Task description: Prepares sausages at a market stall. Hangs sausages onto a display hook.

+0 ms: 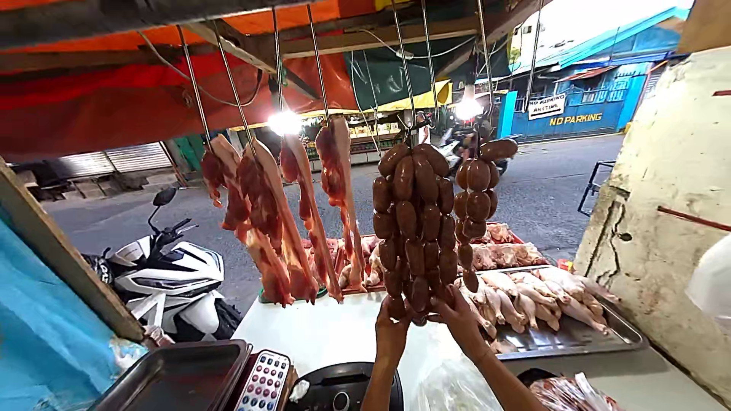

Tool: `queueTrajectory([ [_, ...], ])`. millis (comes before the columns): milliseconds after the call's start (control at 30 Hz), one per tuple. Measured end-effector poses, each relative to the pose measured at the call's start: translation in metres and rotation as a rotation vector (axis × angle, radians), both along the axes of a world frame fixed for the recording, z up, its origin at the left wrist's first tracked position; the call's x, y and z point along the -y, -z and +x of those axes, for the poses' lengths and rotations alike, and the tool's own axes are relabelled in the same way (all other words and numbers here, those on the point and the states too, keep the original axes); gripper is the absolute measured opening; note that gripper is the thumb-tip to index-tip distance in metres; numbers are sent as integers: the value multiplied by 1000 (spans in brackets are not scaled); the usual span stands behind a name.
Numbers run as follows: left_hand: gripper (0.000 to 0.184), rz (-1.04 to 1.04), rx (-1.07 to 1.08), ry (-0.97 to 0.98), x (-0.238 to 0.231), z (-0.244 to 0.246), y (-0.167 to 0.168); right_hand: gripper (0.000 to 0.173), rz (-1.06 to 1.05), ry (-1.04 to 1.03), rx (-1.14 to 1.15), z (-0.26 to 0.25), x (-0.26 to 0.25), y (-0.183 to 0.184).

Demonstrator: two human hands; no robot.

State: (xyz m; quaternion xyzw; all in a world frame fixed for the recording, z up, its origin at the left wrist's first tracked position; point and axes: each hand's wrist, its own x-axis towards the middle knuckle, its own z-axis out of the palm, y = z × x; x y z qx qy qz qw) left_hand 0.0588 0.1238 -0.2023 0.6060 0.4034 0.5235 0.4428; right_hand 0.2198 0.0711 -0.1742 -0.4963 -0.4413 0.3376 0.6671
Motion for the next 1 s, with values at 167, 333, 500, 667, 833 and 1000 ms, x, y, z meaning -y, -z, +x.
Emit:
queueTrajectory([
  [167, 64, -44, -22, 108, -2, -3, -8, 44, -6, -20, -8, 0, 1, 6],
  [333, 66, -67, -38, 116, -6, -10, -44, 48, -41, -2, -11, 0, 3, 5],
  [500, 69, -40, -70, 165, -12, -12, -78, 55, -61, -63, 1, -3, 8, 3],
  [667, 75, -84, -36, 126, -8, -8, -80, 58, -72, -128, -66, -8, 23, 3],
  [833, 62, -118, 52, -33, 13, -17, -57, 57, -283, -159, -23, -14, 52, 39],
  [1000, 53, -302, 77, -20, 69, -29, -8, 41, -569, -350, 11, -37, 123, 111],
])
